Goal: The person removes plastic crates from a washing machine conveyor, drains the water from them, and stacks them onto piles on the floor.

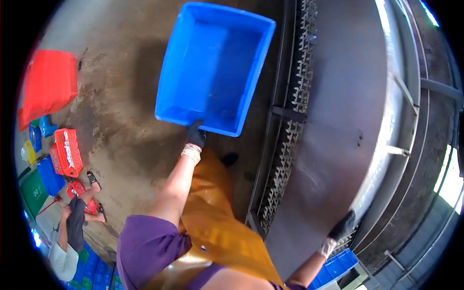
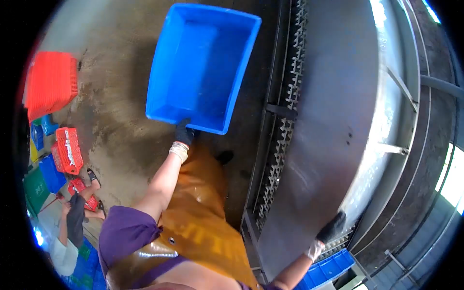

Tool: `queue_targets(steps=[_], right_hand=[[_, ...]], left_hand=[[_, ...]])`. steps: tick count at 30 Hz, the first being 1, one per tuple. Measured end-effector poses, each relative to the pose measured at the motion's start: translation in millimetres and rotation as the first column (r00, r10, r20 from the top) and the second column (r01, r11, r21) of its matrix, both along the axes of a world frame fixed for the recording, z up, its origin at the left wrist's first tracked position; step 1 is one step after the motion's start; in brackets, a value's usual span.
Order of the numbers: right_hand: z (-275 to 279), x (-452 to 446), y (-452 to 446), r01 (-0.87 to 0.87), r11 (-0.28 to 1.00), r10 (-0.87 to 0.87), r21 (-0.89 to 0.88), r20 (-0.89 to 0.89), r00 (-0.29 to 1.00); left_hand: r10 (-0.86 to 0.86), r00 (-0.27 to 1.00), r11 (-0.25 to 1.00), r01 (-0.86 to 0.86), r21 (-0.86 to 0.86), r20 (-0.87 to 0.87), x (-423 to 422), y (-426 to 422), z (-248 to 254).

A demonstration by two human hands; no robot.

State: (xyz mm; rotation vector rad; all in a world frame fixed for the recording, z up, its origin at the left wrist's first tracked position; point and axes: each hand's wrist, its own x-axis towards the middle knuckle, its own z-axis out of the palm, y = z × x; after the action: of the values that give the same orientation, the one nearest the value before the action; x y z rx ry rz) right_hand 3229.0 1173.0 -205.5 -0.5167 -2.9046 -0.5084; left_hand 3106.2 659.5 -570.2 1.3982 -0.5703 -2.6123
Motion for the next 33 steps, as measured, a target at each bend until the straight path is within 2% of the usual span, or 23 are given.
queue_targets(steps=[2,4,6,8,9,10,11,12,14,15,17,18,19,20,21,22,24,26,28,29,30,32,33], right_hand=[[16.1,3.5,-11.5,0.023,0.98,-0.04,0.196,0.086,0.995],[21.9,11.6,0.8,-0.011,1.0,0.011,0.016,-0.028,1.0],[30.6,4.1,-13.9,0.02,0.996,-0.023,0.089,0.032,0.999],[34.8,-23.6,-45.4,0.087,0.978,-0.101,-0.19,-0.068,0.993],[41.6,-21.5,-42.3,0.099,0.979,-0.108,-0.176,-0.045,0.993],[47.4,-15.5,-36.6,0.086,0.994,-0.083,-0.073,0.043,0.996],[47.5,-14.7,-37.6,0.065,0.998,-0.067,0.027,0.122,0.99],[46.1,-14.8,-36.1,0.074,0.997,-0.078,0.03,0.128,0.989],[44.9,-15.4,-31.7,-0.076,0.991,0.07,0.108,0.06,0.996],[44.0,-17.2,-30.0,-0.068,0.992,0.062,0.11,0.062,0.996],[44.8,-20.0,-29.3,-0.031,0.992,0.019,0.124,0.098,0.995],[44.1,-21.2,-30.7,-0.01,0.991,-0.004,0.131,0.113,0.994],[43.4,-22.1,-32.8,0.012,0.991,-0.029,0.136,0.129,0.991],[41.9,-23.0,-34.9,0.034,0.989,-0.055,0.141,0.145,0.988],[41.6,-24.8,-38.3,0.049,0.989,-0.069,0.139,0.145,0.987],[41.4,-28.5,-42.1,0.025,0.987,-0.052,0.159,0.164,0.985],[40.3,-34.4,-46.2,-0.026,0.979,-0.016,0.201,0.205,0.979],[40.8,-33.5,-42.7,0.017,0.974,-0.062,0.224,0.198,0.978],[42.1,-34.2,-41.1,0.009,0.995,-0.024,0.096,0.158,0.987],[40.3,-47.5,-52.1,-0.072,0.992,0.049,0.099,0.217,0.975],[36.9,-54.1,-56.6,-0.056,0.993,0.033,0.102,0.216,0.976],[30.9,-60.5,-63.9,-0.032,0.997,0.027,0.073,0.069,0.997],[31.3,-63.7,-64.2,-0.081,0.996,0.077,0.048,0.087,0.993]], left_hand=[[0.042,0.999,0.999,-0.042,-0.02,0.019,21.3,10.5,-92.7],[0.178,0.971,0.983,-0.183,0.014,0.16,43.0,25.0,-143.0],[0.181,0.957,0.981,-0.192,0.029,0.226,55.6,37.7,-160.7],[0.197,0.914,0.95,-0.268,0.163,0.356,69.7,43.7,-180.3],[0.208,0.892,0.961,-0.263,0.085,0.403,72.7,51.8,-184.0],[0.199,0.887,0.963,-0.256,0.087,0.416,76.4,54.4,-189.5],[0.207,0.921,0.96,-0.255,0.111,0.329,75.2,55.0,-198.9],[0.215,0.946,0.958,-0.253,0.133,0.244,77.4,53.9,-206.1],[0.185,0.963,0.971,-0.21,0.111,0.196,73.1,46.6,-218.1],[0.163,0.977,0.98,-0.176,0.09,0.136,65.1,42.5,-227.1],[0.152,0.973,0.978,-0.174,0.116,0.173,47.3,23.6,-247.1],[0.148,0.967,0.974,-0.179,0.14,0.208,32.1,18.9,-246.8],[0.15,0.972,0.947,-0.194,0.255,0.182,19.0,14.2,-245.1],[0.154,0.976,0.908,-0.202,0.368,0.157,-10.6,8.2,-216.1],[0.135,0.953,0.939,-0.21,0.271,0.271,-53.1,10.1,-158.7],[0.121,0.955,0.942,-0.196,0.271,0.269,-56.8,5.5,-165.9],[0.131,0.95,0.991,-0.13,-0.024,0.283,-67.3,-10.7,-182.6],[0.132,0.945,0.991,-0.116,-0.07,0.301,-77.7,-22.6,-181.2],[0.113,0.959,0.99,-0.087,-0.109,0.261,-72.8,-53.1,-219.3],[0.097,0.96,0.992,-0.072,-0.104,0.262,-77.6,-61.0,-217.6],[0.078,0.962,0.995,-0.057,-0.087,0.262,-84.2,-70.1,-215.5],[0.039,0.966,0.997,-0.021,-0.074,0.254,-92.2,-79.0,-209.7],[-0.002,0.973,0.999,0.015,-0.052,0.23,-92.5,-80.3,-206.8]])
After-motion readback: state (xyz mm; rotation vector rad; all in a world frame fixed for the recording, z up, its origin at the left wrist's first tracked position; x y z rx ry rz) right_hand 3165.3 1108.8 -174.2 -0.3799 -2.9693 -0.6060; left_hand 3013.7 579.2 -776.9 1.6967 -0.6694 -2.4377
